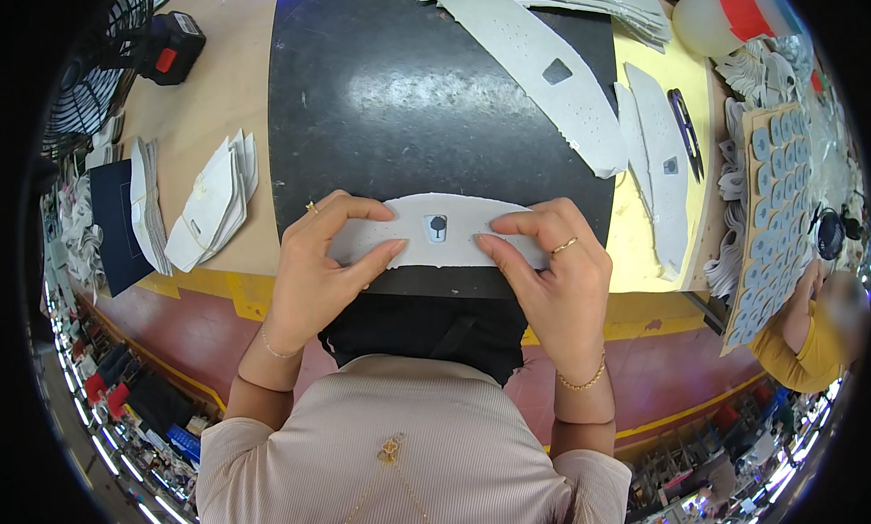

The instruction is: The person applies glue from a squeeze bottle onto small gray fabric pieces arranged on a cardboard sheet. They then pick up a white fabric piece and place it over a glued gray piece, pressing it down to adhere.

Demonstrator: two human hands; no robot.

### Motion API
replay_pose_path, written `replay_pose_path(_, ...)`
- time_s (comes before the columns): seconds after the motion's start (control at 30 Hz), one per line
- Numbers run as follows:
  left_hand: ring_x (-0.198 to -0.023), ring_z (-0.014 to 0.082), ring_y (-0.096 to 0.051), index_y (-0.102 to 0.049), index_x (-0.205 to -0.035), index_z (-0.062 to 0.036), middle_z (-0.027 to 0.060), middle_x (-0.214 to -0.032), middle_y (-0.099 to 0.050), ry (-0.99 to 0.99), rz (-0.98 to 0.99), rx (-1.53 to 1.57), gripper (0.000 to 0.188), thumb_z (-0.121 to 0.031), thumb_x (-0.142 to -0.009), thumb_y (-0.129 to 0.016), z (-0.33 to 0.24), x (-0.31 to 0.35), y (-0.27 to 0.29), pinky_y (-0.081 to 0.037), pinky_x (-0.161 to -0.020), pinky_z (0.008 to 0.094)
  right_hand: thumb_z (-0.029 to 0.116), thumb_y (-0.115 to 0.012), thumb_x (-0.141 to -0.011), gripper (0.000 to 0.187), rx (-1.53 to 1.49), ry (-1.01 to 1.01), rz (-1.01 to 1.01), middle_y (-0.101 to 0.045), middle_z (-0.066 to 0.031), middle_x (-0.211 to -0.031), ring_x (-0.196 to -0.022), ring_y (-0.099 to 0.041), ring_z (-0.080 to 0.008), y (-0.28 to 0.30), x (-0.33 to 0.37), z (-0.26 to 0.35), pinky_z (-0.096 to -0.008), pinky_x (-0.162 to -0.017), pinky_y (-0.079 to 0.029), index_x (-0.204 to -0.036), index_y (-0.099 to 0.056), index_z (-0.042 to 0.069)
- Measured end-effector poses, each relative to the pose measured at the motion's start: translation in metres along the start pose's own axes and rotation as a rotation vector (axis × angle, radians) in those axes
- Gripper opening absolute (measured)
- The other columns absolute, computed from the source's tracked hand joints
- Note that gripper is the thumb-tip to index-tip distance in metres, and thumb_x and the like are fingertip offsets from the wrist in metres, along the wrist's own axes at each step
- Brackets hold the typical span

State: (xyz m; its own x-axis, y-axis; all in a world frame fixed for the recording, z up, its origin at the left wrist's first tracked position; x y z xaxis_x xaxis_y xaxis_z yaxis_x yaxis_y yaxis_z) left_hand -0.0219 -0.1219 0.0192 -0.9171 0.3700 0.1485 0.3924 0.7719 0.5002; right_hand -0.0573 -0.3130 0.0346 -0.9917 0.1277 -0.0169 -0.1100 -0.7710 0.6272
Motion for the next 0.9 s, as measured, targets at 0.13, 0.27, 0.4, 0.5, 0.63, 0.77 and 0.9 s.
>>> replay_pose_path(0.13,-0.068,0.0256,-0.06,-0.06,-0.093,-0.0018,0.0107,-0.085,-0.06,0.004,0.003,-0.018,0.022,-0.01,-0.075,-0.069,-0.0002,-0.0009,-0.0001,-0.047,-0.059,0.0301,0.003,-0.075,-0.067,0.016,0.007,-0.01,-0.002,-0.058,-0.0067,-0.074,-0.065,-0.057,-0.0163,0.0,-0.0013,-0.0003,-0.0248,-0.055,-0.043,-0.078,-0.064,0.004)
replay_pose_path(0.27,-0.069,0.0234,-0.059,-0.061,-0.092,-0.0019,0.0098,-0.083,-0.06,0.006,-0.007,-0.011,0.021,-0.009,-0.074,-0.07,0.0011,-0.0011,-0.0007,-0.046,-0.061,0.0292,0.003,-0.075,-0.067,0.015,0.004,-0.005,-0.01,-0.058,-0.0068,-0.074,-0.065,-0.057,-0.0163,0.0006,-0.0012,-0.0008,-0.025,-0.054,-0.043,-0.078,-0.065,0.003)
replay_pose_path(0.4,-0.068,0.023,-0.059,-0.061,-0.092,-0.002,0.0098,-0.083,-0.06,0.006,-0.005,-0.01,0.022,-0.009,-0.073,-0.07,0.0014,-0.0016,-0.0013,-0.046,-0.06,0.029,0.003,-0.075,-0.067,0.015,0.005,-0.011,-0.015,-0.058,-0.0067,-0.073,-0.065,-0.057,-0.016,0.0005,-0.0003,-0.0011,-0.025,-0.054,-0.043,-0.078,-0.065,0.003)
replay_pose_path(0.5,-0.066,0.0245,-0.059,-0.061,-0.093,-0.0022,0.0103,-0.084,-0.06,-0.015,0.004,-0.023,0.022,-0.01,-0.074,-0.07,0.0008,-0.0018,-0.0016,-0.046,-0.056,0.0296,0.003,-0.075,-0.068,0.015,0.011,-0.013,-0.016,-0.058,-0.0066,-0.073,-0.064,-0.057,-0.0156,0.0001,-0.0001,-0.001,-0.0247,-0.053,-0.043,-0.078,-0.065,0.003)
replay_pose_path(0.63,-0.065,0.0244,-0.059,-0.061,-0.093,-0.0019,0.0102,-0.084,-0.06,-0.012,0.008,-0.023,0.022,-0.009,-0.074,-0.07,0.0012,-0.0025,-0.0014,-0.046,-0.055,0.0294,0.004,-0.075,-0.068,0.014,0.015,-0.011,-0.016,-0.058,-0.0065,-0.073,-0.064,-0.057,-0.0156,-0.0001,0.0,-0.0005,-0.0247,-0.053,-0.043,-0.078,-0.065,0.003)
replay_pose_path(0.77,-0.064,0.0244,-0.059,-0.061,-0.093,-0.0015,0.0105,-0.084,-0.06,-0.025,0.004,-0.022,0.022,-0.009,-0.074,-0.069,0.0007,-0.0027,-0.0015,-0.046,-0.056,0.0295,0.004,-0.075,-0.068,0.014,0.015,-0.012,-0.013,-0.058,-0.0066,-0.073,-0.064,-0.057,-0.0158,-0.0001,0.0001,0.0001,-0.0249,-0.053,-0.043,-0.078,-0.065,0.003)
replay_pose_path(0.9,-0.064,0.0244,-0.058,-0.061,-0.093,-0.0014,0.0107,-0.083,-0.059,-0.019,0.009,-0.025,0.022,-0.009,-0.074,-0.069,-0.0001,-0.003,-0.001,-0.046,-0.055,0.0293,0.004,-0.075,-0.068,0.014,0.028,-0.011,-0.011,-0.058,-0.0068,-0.074,-0.064,-0.057,-0.0164,-0.0003,0.0005,-0.0001,-0.0252,-0.053,-0.043,-0.078,-0.065,0.003)
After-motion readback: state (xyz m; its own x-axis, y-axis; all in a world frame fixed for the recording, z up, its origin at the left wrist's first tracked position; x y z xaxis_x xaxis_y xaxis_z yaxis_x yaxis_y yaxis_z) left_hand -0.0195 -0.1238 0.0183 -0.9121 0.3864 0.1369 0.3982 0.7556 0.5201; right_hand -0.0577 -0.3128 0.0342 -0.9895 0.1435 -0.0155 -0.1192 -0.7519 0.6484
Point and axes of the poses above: each hand's wrist, its own x-axis away from the middle knuckle, its own y-axis out of the back of the hand, z = x × y, the point moved 8 cm from there along -x, towards the middle knuckle
